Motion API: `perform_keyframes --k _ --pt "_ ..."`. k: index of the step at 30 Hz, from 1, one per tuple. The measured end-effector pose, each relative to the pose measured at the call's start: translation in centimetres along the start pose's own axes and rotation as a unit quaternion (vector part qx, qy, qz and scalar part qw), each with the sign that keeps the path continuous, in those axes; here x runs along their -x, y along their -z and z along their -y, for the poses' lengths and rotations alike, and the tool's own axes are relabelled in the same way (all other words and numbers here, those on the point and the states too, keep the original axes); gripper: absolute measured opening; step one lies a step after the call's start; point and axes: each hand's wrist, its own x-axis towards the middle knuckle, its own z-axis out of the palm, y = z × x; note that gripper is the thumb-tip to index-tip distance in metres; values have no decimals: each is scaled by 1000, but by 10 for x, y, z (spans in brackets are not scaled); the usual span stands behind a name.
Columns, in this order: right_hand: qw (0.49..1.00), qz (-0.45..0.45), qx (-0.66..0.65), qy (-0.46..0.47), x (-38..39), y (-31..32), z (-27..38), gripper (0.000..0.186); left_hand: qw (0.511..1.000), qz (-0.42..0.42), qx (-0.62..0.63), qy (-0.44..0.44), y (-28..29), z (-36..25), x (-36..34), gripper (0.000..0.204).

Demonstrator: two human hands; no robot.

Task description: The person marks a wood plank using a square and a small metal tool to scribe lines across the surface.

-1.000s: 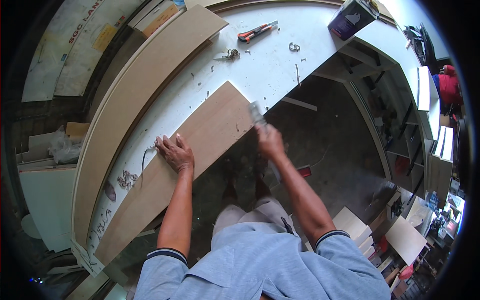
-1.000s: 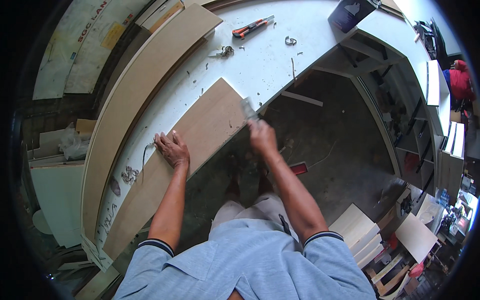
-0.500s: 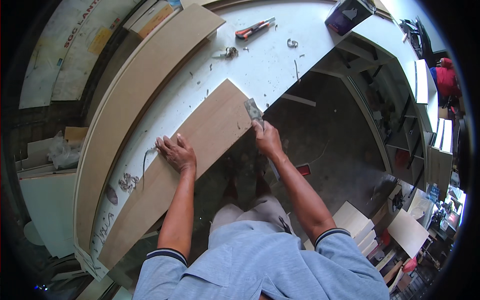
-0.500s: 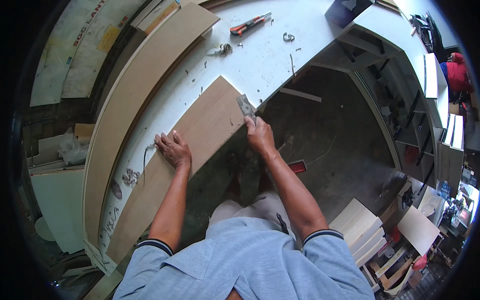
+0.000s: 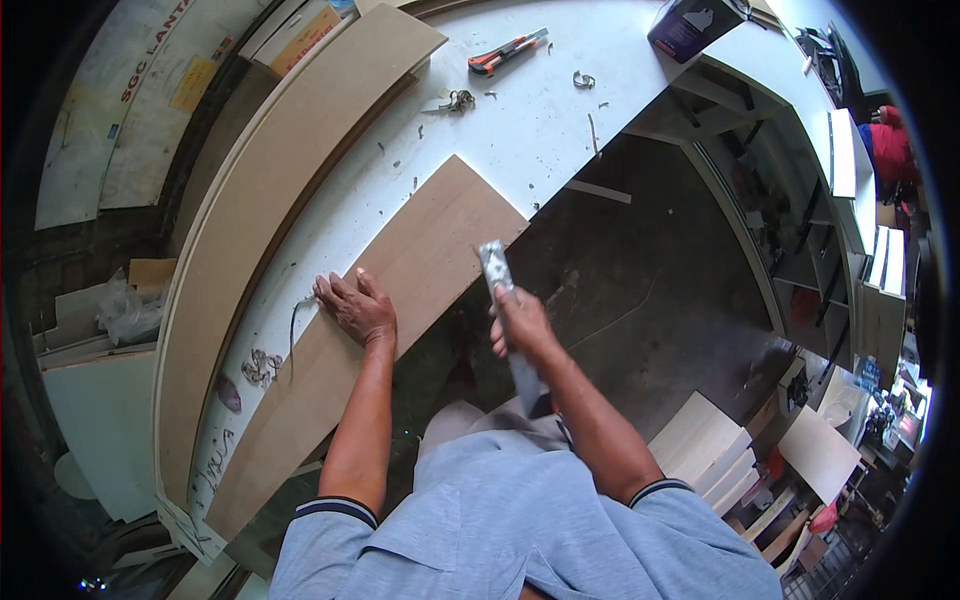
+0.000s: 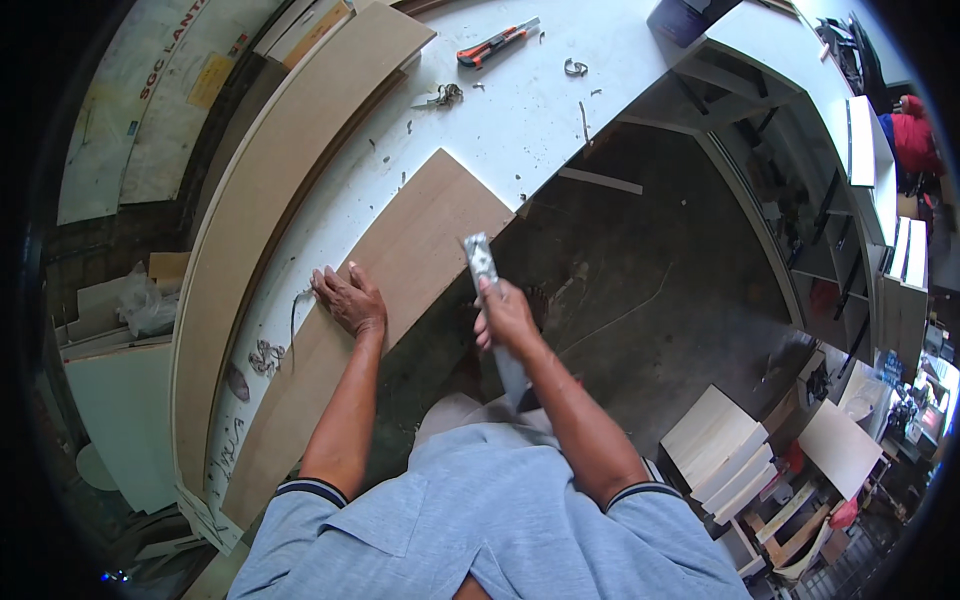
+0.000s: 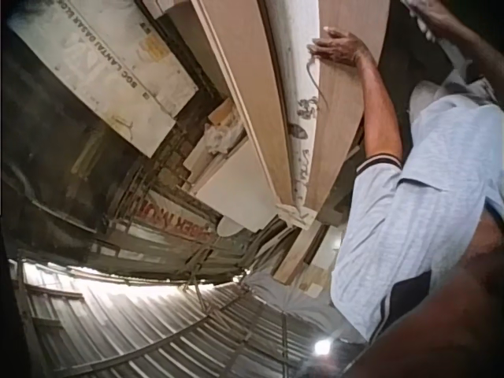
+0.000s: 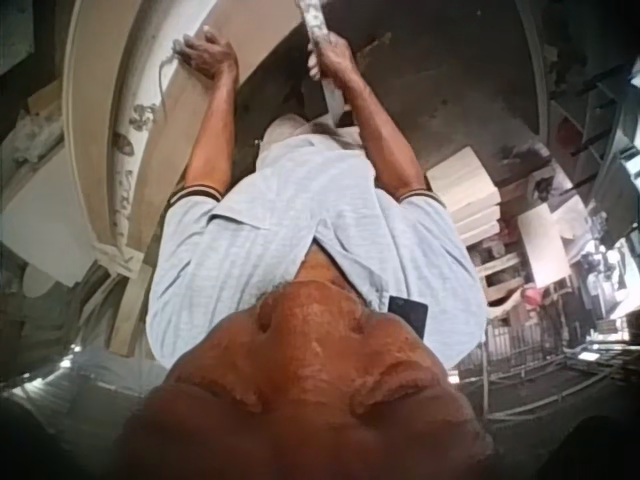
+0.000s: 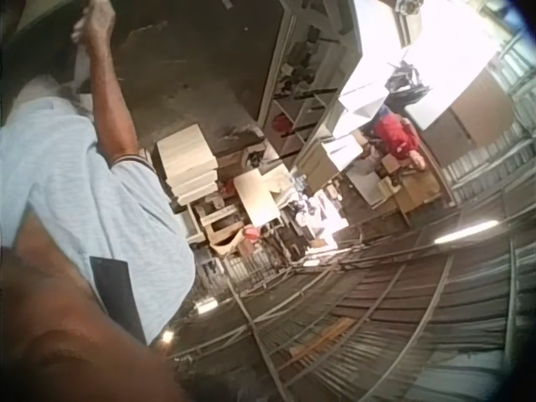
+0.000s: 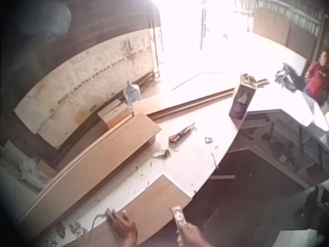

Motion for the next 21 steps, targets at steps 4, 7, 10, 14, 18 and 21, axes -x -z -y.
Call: perform_keyframes --k 4,7,10,14,18,21 --pt "991 20 -133 -16 23 -39 -21 49 999 13 10 -30 7 -4 -1 56" --pt "980 -15 -196 -11 28 -62 -32 48 997 24 28 -68 8 -6 -3 58" --pt "969 -65 -236 -17 13 -74 -30 47 993 44 41 -99 6 -3 -2 61" --pt "937 -177 -291 83 -23 -58 11 49 993 48 49 -96 7 0 -1 64" --pt "934 -203 -270 119 -20 -18 73 47 994 57 59 -71 9 0 -2 65" --pt "960 -241 -2 142 -15 -8 124 49 994 66 47 -73 11 -1 -4 66"
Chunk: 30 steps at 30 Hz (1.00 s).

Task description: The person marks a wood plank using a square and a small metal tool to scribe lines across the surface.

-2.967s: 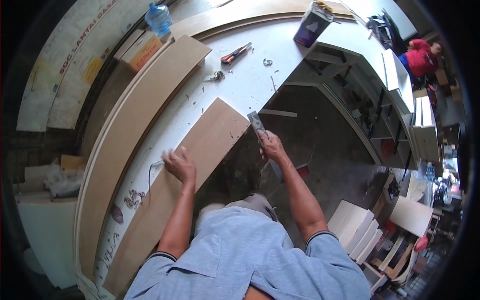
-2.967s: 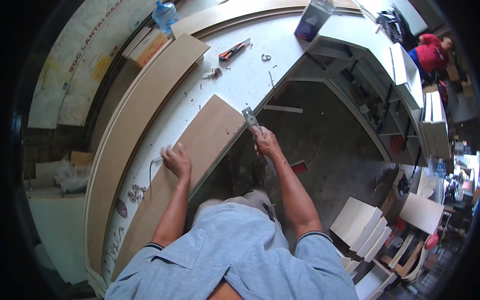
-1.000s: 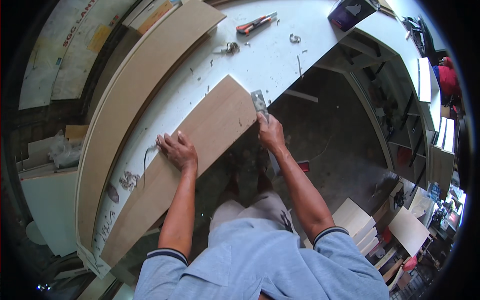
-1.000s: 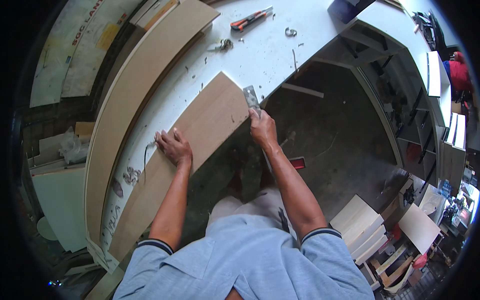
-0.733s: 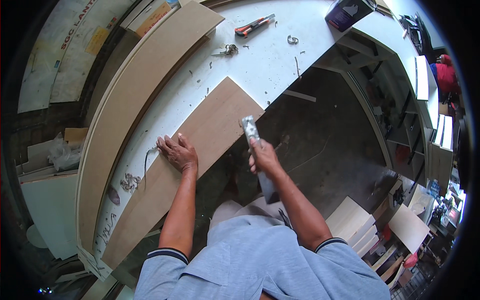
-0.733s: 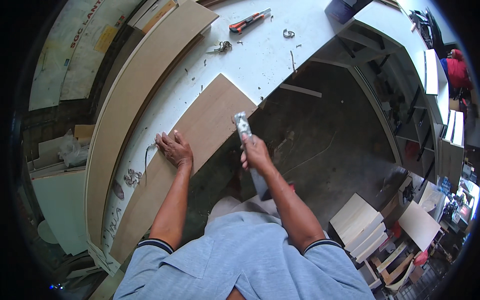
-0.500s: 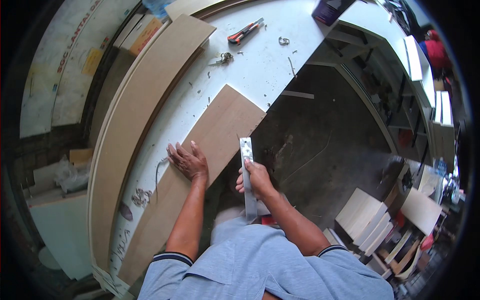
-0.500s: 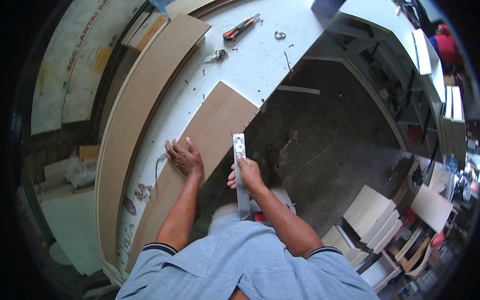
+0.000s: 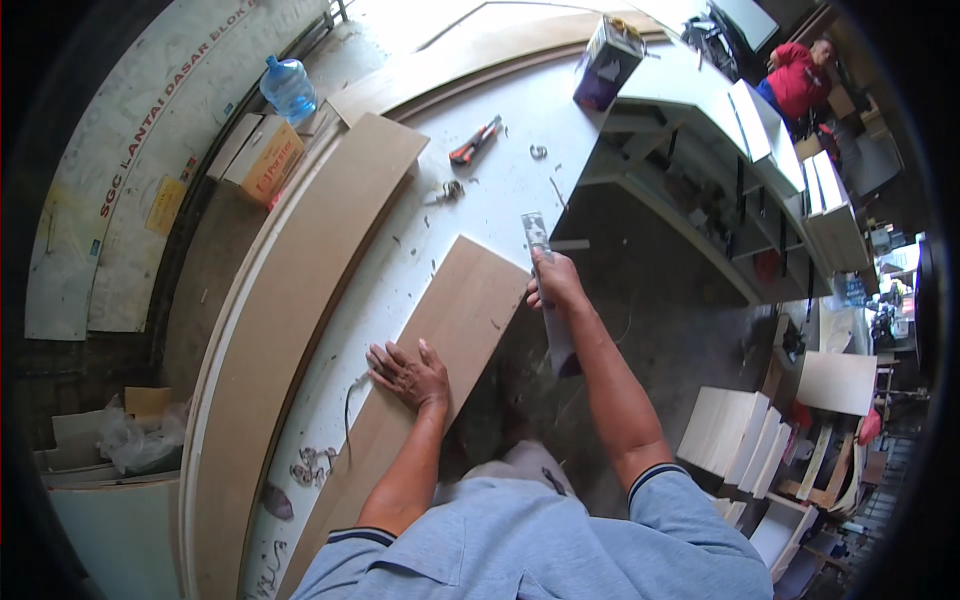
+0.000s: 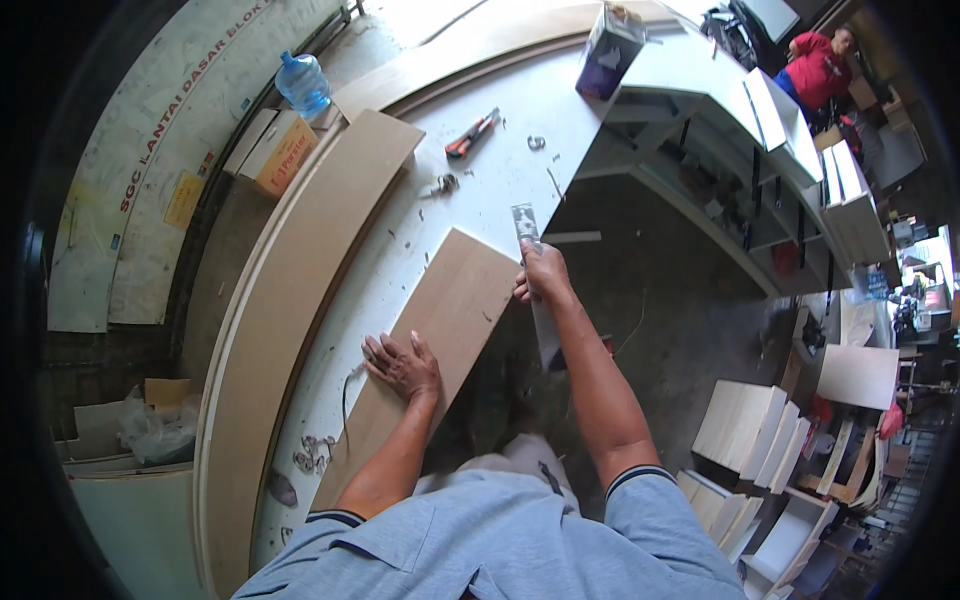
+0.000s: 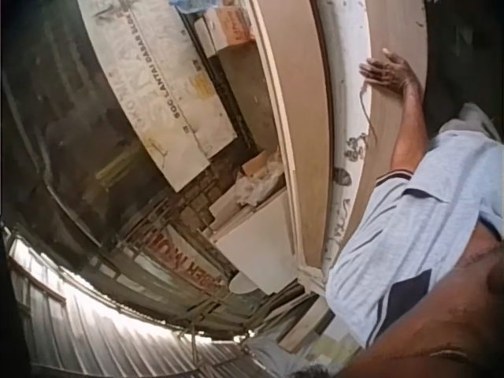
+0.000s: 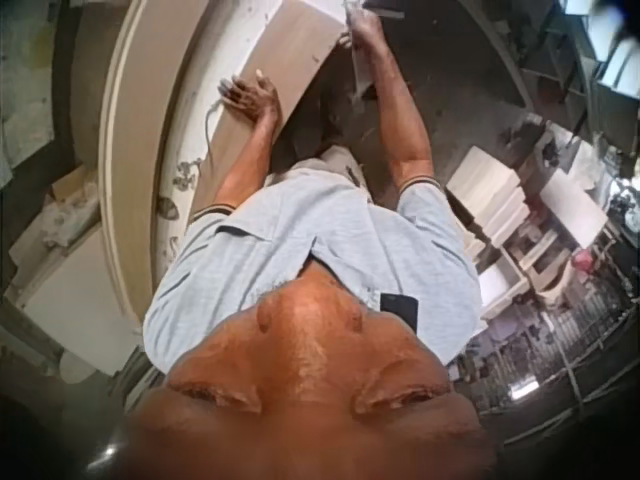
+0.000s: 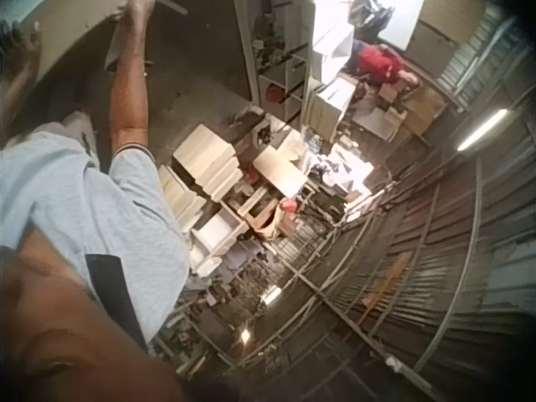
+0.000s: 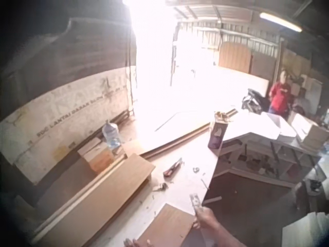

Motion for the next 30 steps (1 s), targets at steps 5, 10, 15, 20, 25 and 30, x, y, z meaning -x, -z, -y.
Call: perform_keyframes --k 5,10,15,20,25,30 --pt "933 107 335 80 -64 -44 69 47 1000 3 4 14 1 -1 0 66" --pt "744 191 571 288 -129 -100 95 54 1000 20 0 16 5 -3 -3 66" --pt "738 194 533 365 -176 -114 110 54 999 33 4 21 9 -5 -6 64" --pt "859 -102 312 393 -215 -106 135 59 998 56 12 31 12 -7 -7 65" --pt "893 -208 368 152 -247 -119 151 90 998 51 3 22 15 -11 -12 65" --pt "935 -177 288 109 -276 -120 159 87 999 38 -1 14 12 -11 -11 63"
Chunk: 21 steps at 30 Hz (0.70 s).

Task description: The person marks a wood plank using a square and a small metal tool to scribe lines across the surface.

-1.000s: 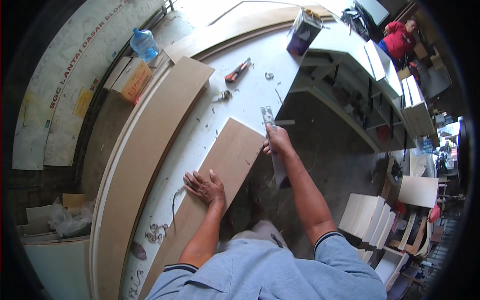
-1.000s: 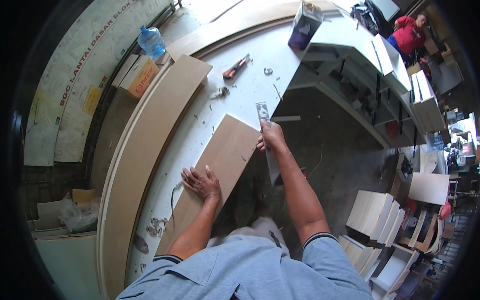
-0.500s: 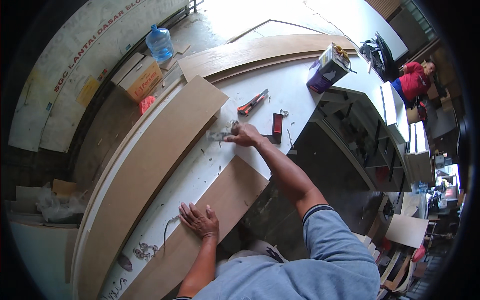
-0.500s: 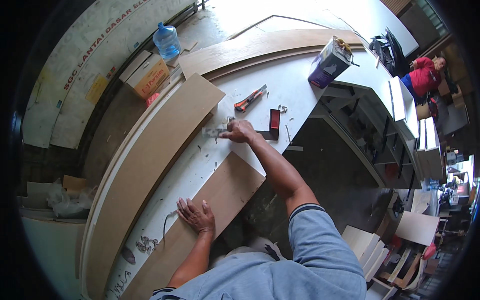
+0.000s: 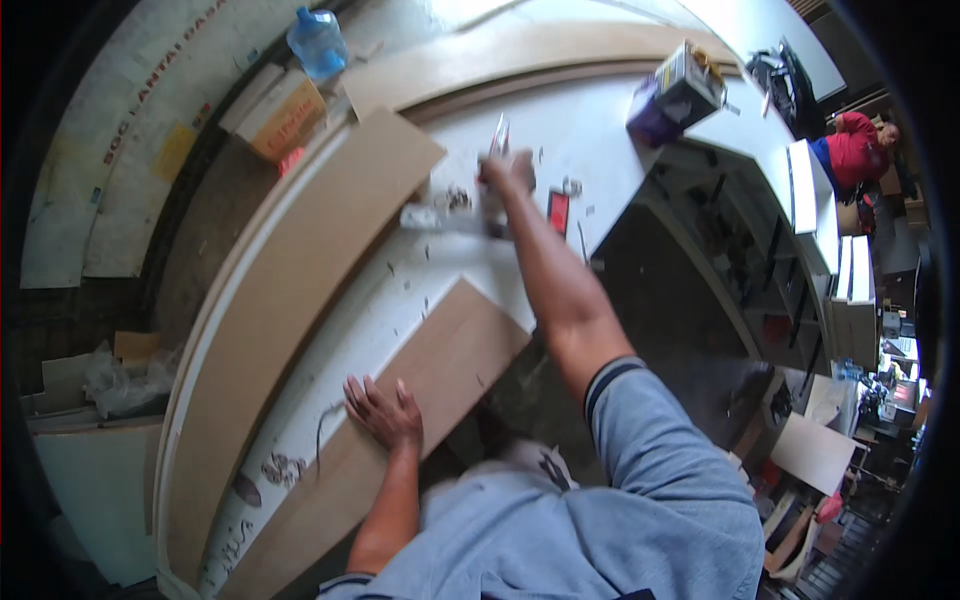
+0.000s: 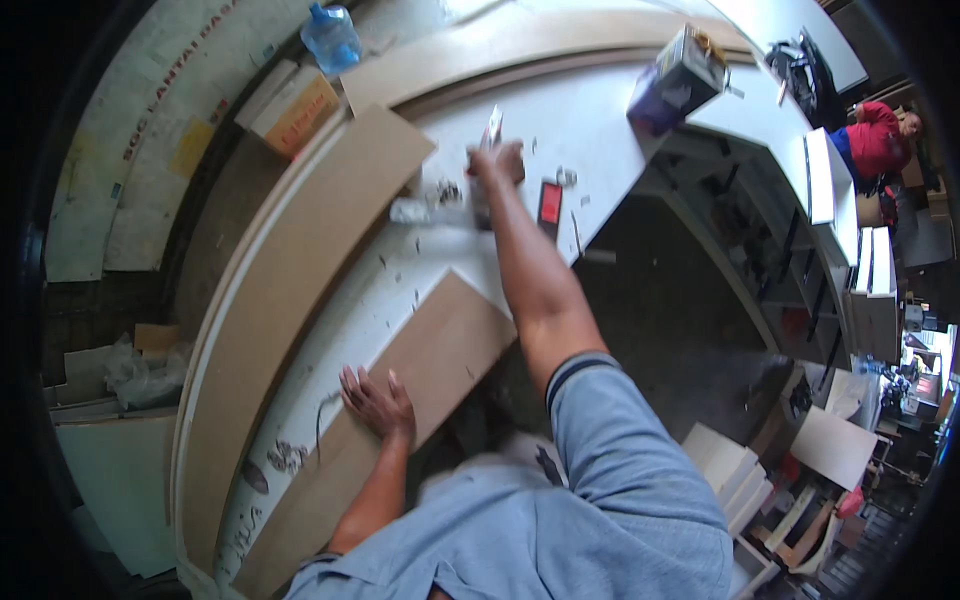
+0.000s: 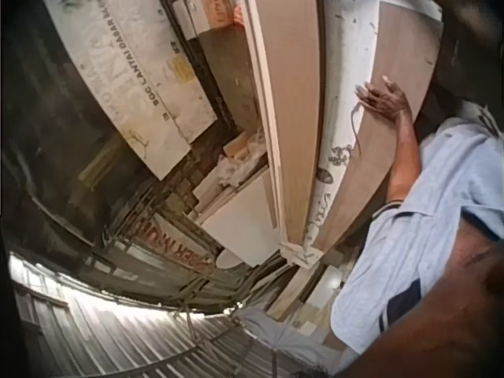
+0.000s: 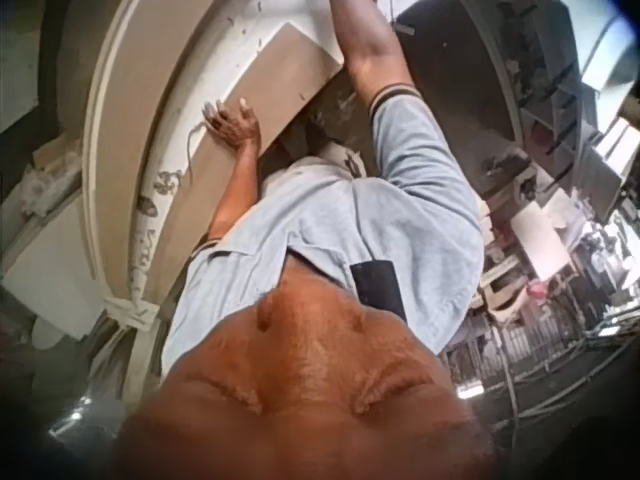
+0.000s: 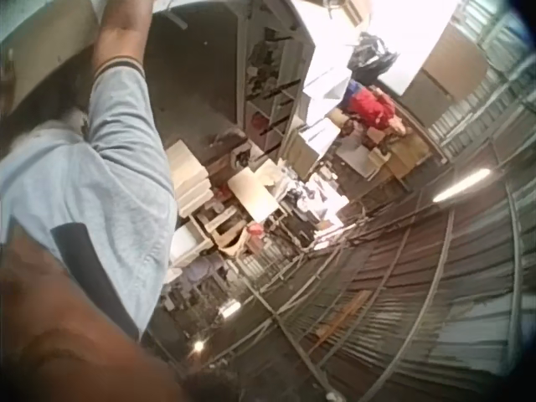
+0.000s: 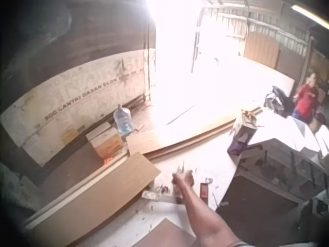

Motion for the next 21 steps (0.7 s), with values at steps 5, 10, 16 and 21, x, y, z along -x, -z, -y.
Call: perform_keyframes --k 5,10,16,21 --pt "861 199 -461 88 17 93 -59 21 1000 12 -10 2 -6 3 4 62" --pt "894 176 -370 183 135 184 -149 35 1000 -4 -22 -4 -9 5 5 63" --pt "902 264 -340 38 236 162 -235 29 999 -21 -27 -12 -13 7 8 63" --pt "928 277 -250 15 264 125 -274 28 999 -27 -32 -8 -16 9 10 61"
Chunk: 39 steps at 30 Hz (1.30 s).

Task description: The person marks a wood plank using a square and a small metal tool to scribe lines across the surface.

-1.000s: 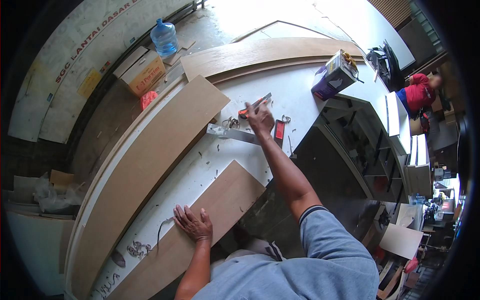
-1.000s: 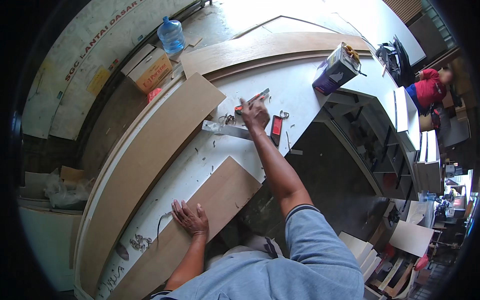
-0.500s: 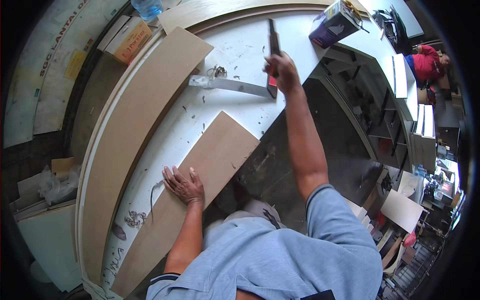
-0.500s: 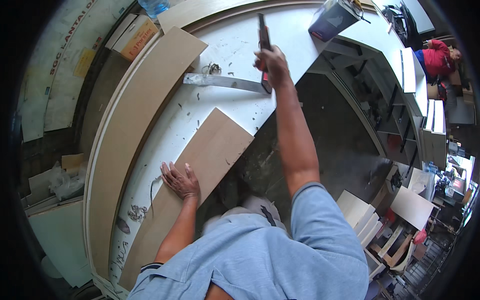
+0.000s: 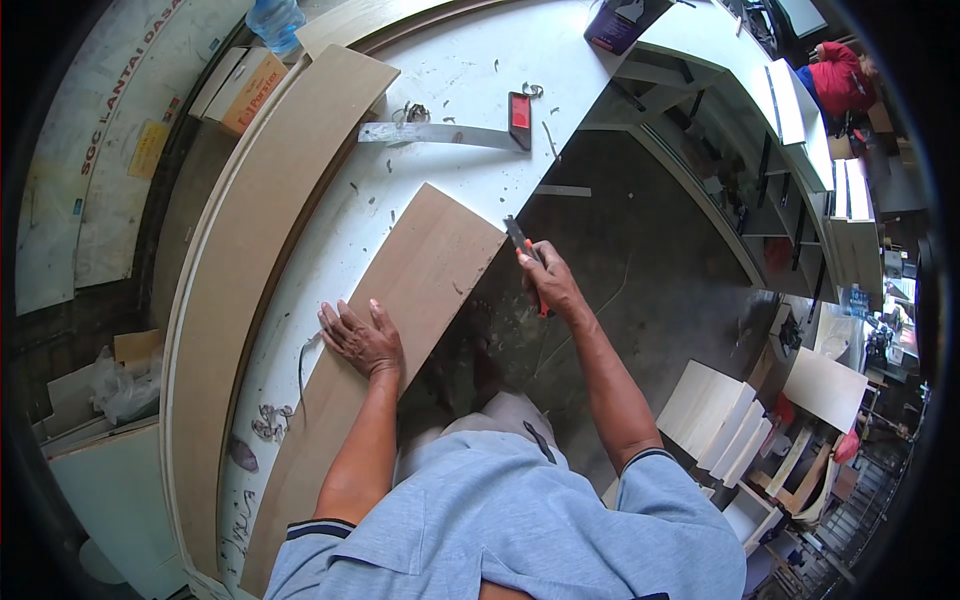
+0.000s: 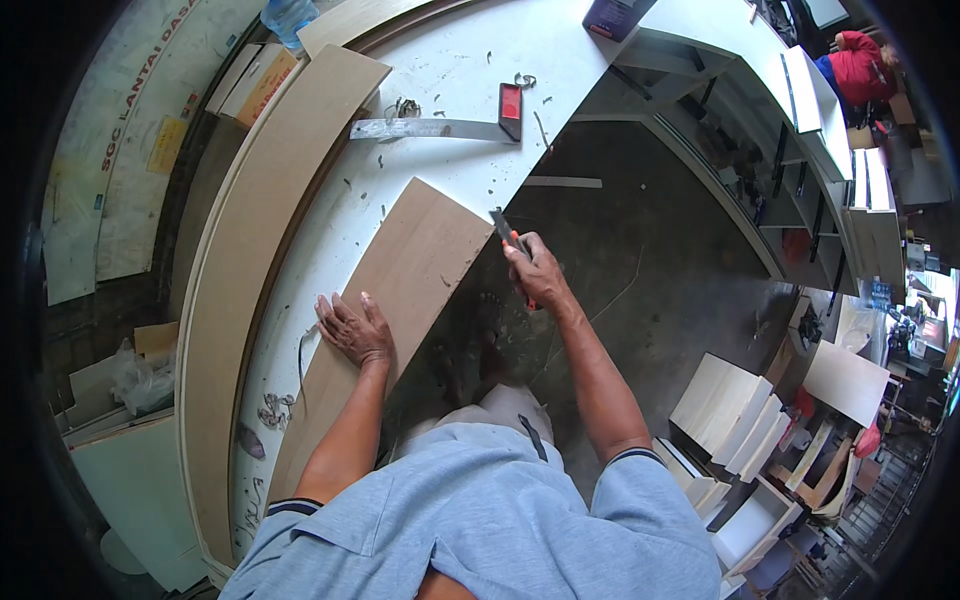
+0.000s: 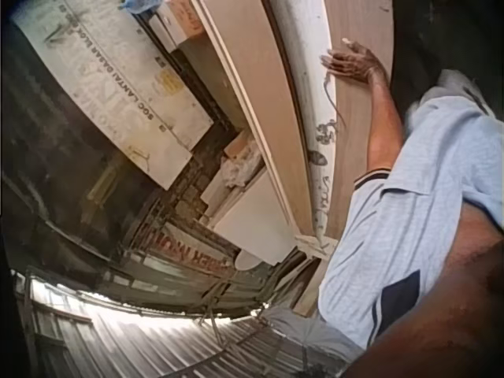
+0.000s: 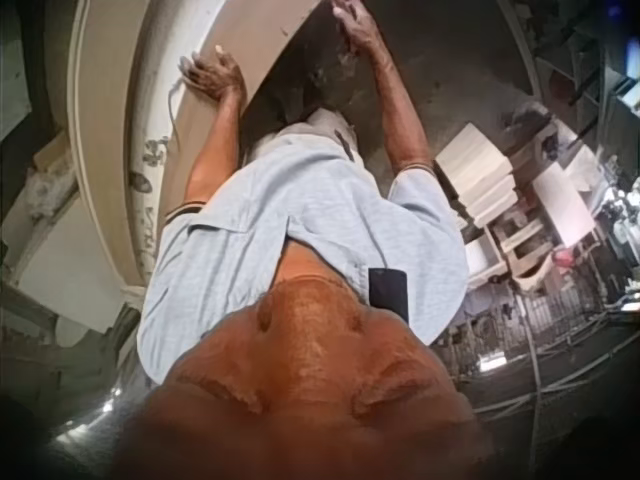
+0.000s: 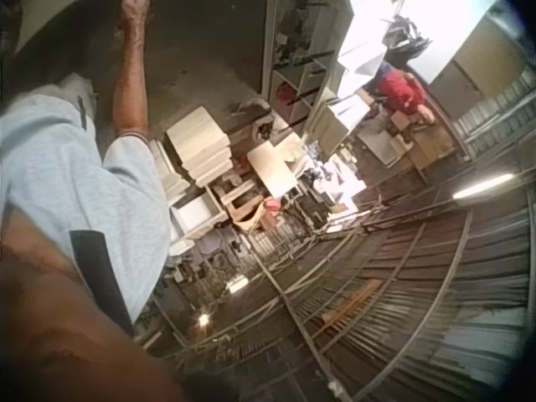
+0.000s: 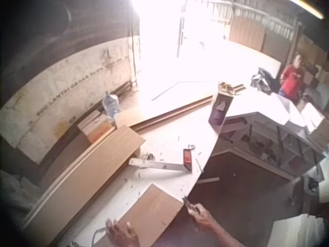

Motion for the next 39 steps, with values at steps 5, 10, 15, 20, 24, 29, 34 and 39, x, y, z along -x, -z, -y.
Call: perform_keyframes --k 5,10,15,20,24,29,34,39 --pt "975 -56 212 20 -9 -9 -10 44 1000 -16 7 -7 -3 2 0 62" --pt "953 -79 292 15 -10 -13 -11 52 1000 -19 9 -6 -4 1 1 61" --pt "965 -56 256 0 -1 -16 -9 55 1000 -12 13 -2 -5 2 1 63" --pt "972 -74 222 33 -5 -20 -6 56 1000 2 6 4 -6 3 2 63" --pt "960 -48 272 -44 -5 -22 -5 57 1000 1 12 4 -6 3 2 63" --pt "971 -40 235 -27 5 -36 -8 55 1000 2 7 2 -5 2 1 63" --pt "970 -72 234 0 10 -46 -16 56 1000 -1 10 1 -4 1 1 62" --pt "965 -70 253 -4 12 -44 -20 55 1000 -16 0 -6 -2 0 1 57"
